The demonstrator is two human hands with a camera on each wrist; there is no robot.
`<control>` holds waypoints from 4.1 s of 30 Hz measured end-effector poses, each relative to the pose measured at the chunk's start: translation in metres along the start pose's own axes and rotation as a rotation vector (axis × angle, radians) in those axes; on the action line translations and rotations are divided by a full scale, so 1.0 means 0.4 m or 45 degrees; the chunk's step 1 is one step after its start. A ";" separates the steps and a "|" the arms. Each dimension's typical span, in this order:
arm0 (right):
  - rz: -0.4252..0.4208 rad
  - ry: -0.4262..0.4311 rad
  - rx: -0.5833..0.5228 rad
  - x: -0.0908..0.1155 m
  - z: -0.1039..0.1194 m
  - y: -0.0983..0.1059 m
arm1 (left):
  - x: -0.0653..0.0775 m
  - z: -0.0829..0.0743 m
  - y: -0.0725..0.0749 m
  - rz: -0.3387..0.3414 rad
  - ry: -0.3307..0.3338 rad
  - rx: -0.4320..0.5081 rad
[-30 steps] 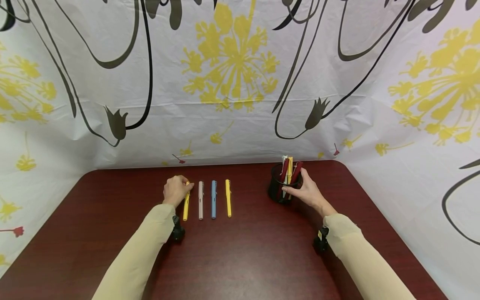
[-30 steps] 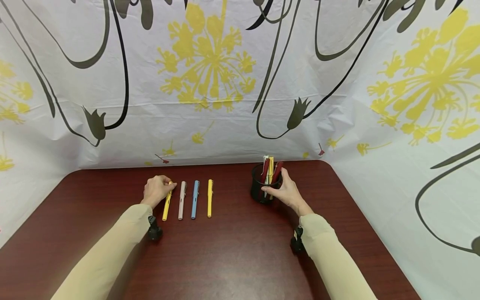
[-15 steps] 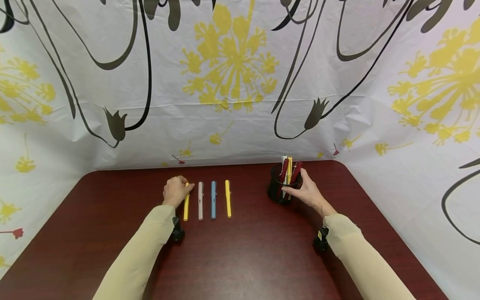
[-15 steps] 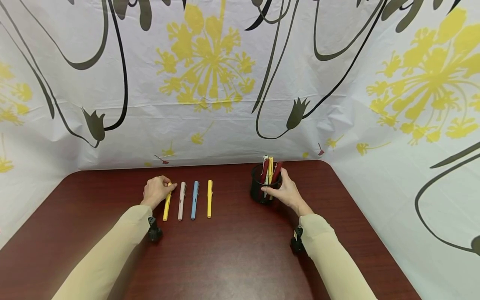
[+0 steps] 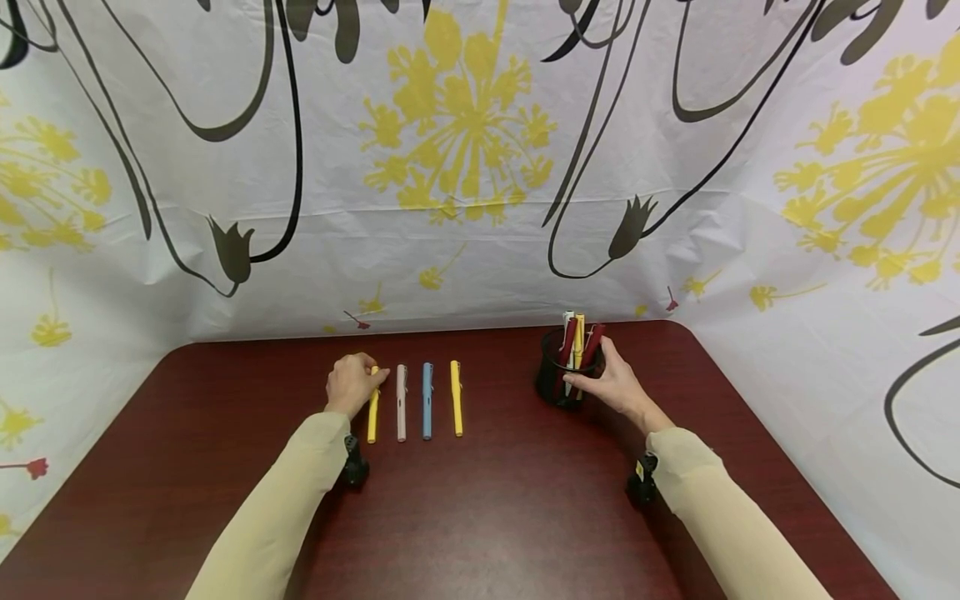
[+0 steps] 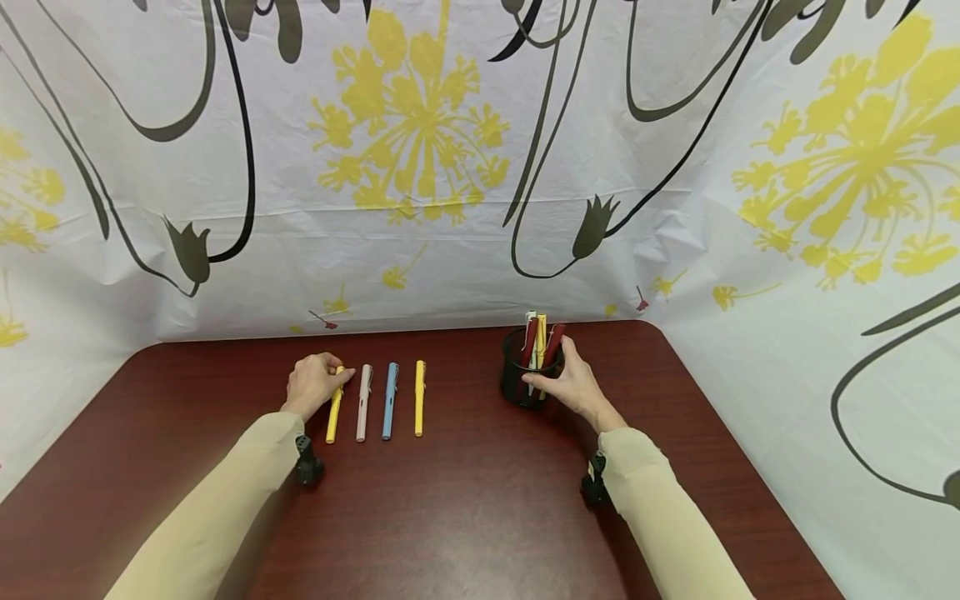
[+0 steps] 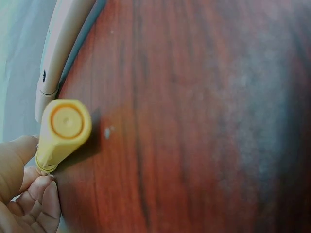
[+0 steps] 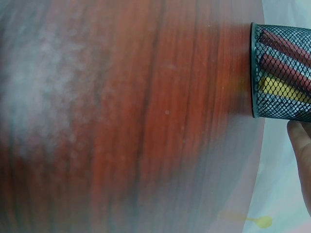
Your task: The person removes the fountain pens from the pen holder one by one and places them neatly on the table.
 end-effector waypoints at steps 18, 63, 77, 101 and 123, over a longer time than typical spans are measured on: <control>0.028 -0.039 0.033 -0.006 -0.034 0.001 | 0.000 0.000 0.002 -0.009 -0.028 -0.001; -0.019 -0.013 0.019 -0.010 -0.037 0.004 | 0.076 -0.697 -0.104 0.157 -0.575 0.646; 0.006 0.007 0.042 -0.005 -0.034 0.007 | 0.092 -0.770 -0.138 0.085 -0.443 0.598; 0.011 0.008 0.028 -0.003 -0.027 -0.003 | 0.087 -0.795 -0.174 -0.037 -0.405 0.358; -0.016 0.039 0.047 -0.004 -0.029 0.003 | 0.102 -0.790 -0.166 -0.058 -0.484 0.317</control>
Point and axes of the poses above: each hand's wrist, its own x-axis away from the middle knuckle, its own y-axis out of the back of the hand, z = x × y, the point moved 7 cm from there along -x, towards the middle knuckle, and after that the axes turned 6 degrees about -x, right-handed, at the moved point
